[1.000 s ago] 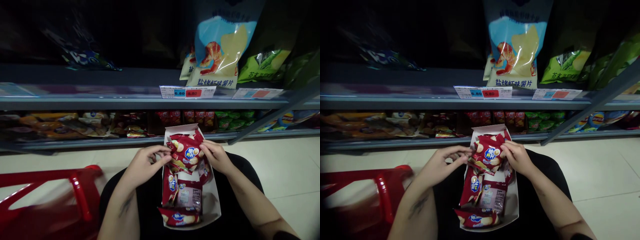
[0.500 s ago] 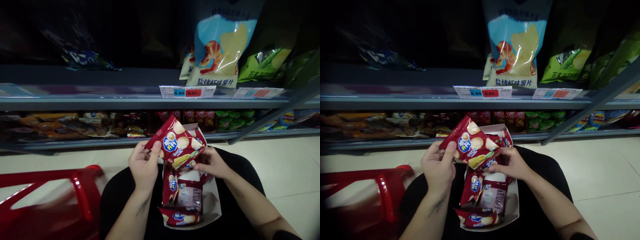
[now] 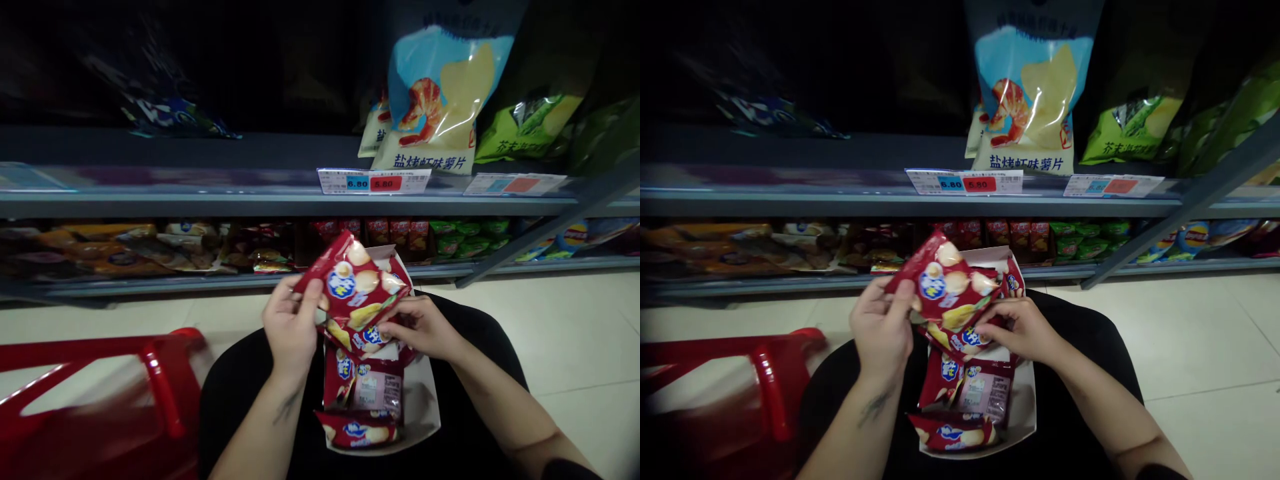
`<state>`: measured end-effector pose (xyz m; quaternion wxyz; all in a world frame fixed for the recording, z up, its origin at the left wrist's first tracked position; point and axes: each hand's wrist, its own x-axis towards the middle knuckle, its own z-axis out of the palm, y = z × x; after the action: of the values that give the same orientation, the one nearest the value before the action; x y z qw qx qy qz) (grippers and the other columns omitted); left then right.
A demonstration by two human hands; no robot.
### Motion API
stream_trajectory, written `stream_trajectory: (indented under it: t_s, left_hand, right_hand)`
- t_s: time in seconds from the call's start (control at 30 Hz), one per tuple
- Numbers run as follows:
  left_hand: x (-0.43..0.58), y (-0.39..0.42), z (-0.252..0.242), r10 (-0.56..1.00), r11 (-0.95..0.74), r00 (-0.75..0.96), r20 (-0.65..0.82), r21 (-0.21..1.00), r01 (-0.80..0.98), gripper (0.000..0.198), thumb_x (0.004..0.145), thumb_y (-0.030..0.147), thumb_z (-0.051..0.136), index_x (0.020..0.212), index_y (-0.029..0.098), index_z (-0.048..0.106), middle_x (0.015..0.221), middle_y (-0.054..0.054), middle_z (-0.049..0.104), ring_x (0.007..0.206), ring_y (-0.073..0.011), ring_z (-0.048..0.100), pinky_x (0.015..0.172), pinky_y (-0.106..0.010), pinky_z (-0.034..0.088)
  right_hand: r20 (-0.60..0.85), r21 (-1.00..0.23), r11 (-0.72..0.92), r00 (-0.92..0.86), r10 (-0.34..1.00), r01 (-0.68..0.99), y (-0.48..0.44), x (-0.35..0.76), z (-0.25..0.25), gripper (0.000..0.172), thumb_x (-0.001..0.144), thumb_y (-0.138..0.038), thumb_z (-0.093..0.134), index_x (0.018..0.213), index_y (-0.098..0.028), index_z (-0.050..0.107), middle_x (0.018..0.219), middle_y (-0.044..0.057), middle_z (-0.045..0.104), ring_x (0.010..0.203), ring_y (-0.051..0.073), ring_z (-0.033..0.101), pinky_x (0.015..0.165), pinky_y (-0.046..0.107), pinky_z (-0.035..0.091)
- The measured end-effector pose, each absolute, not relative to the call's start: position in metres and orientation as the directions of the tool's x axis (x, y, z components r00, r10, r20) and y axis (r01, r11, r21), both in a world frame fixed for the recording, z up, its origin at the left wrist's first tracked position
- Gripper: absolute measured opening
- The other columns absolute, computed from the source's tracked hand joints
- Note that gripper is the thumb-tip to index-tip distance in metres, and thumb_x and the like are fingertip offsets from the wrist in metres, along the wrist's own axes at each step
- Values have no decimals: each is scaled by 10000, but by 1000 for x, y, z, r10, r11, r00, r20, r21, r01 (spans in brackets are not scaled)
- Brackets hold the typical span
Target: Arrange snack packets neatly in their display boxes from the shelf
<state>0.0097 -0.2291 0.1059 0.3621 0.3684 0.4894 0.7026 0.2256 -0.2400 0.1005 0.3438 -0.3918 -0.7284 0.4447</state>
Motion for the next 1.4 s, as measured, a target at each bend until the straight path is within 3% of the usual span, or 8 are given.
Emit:
stream_trajectory:
  t_s: [0.13, 0.3, 0.5, 0.73, 0.9, 1.1, 1.23, 1.4]
  left_hand:
    - [-17, -223, 109, 865, -281, -491, 105, 911, -300, 398, 627, 459, 838, 793, 170, 622, 621, 43, 630, 488, -55, 539, 488, -142, 450]
    - [-10, -239, 116, 988, -150, -31, 148, 987, -62, 266, 696, 389, 799, 726, 176, 642, 623, 3, 638, 509, -114, 570, 469, -199, 458]
    - [34, -249, 110, 931, -365, 109, 349, 868, 337, 69, 841, 264, 667, 824, 203, 638, 1312, -83, 544, 1203, -247, 525, 1018, -391, 418]
    - [39, -245, 90, 972, -202, -69, 225, 950, 239, 105, 896, 317, 606, 907, 214, 589, 873, -9, 637, 820, -159, 605, 780, -276, 478]
    - [36, -244, 91, 975, -202, -46, 218, 953, 226, 127, 883, 330, 627, 924, 216, 589, 900, -15, 635, 838, -162, 609, 787, -280, 485]
    - [7, -233, 108, 935, -336, -22, 355, 901, 275, 186, 933, 317, 535, 1101, 237, 548, 1155, -54, 587, 1080, -189, 572, 934, -321, 448]
    - [14, -241, 108, 917, -270, 398, 25, 774, 573, 171, 951, 296, 487, 865, 213, 608, 906, -19, 660, 874, -183, 620, 793, -311, 469]
    - [42, -259, 87, 538, -447, 747, -391, 619, 646, 284, 715, 272, 768, 975, 202, 677, 1057, -72, 703, 992, -287, 654, 852, -376, 503]
  right_hand:
    - [58, -986, 123, -448, 892, 116, -236, 235, 100, 287, 821, -298, 713, 1069, -218, 594, 913, 22, 718, 780, 151, 692, 667, 246, 540]
    - [-13, -998, 2, -226, 974, 67, -234, 229, 95, 340, 700, -328, 815, 924, -205, 591, 708, -22, 707, 569, 129, 648, 542, 226, 503]
    - [6, -1000, 4, -155, 988, -10, -238, 218, 94, 241, 748, -377, 773, 841, -193, 647, 792, 19, 726, 707, 162, 687, 663, 266, 546]
    - [-139, -915, -218, -243, 960, -338, -237, 219, 97, 416, 848, -553, 610, 1106, -228, 640, 903, 55, 748, 785, 204, 717, 741, 352, 575]
    - [-119, -981, -147, -208, 971, -126, -238, 219, 96, 376, 649, -458, 825, 894, -198, 708, 773, 21, 728, 644, 163, 669, 611, 282, 554]
    - [-5, -999, 0, 115, 993, -43, -230, 235, 98, 232, 670, -342, 824, 798, -179, 720, 591, -21, 662, 496, 102, 583, 508, 227, 506]
    - [132, -988, 152, 338, 932, -32, -224, 244, 97, 198, 693, -308, 814, 830, -192, 728, 674, -8, 699, 546, 101, 615, 555, 224, 526]
    - [156, -980, 190, 380, 912, -53, -225, 240, 94, 198, 696, -290, 814, 845, -195, 725, 674, -10, 693, 528, 92, 596, 531, 219, 516]
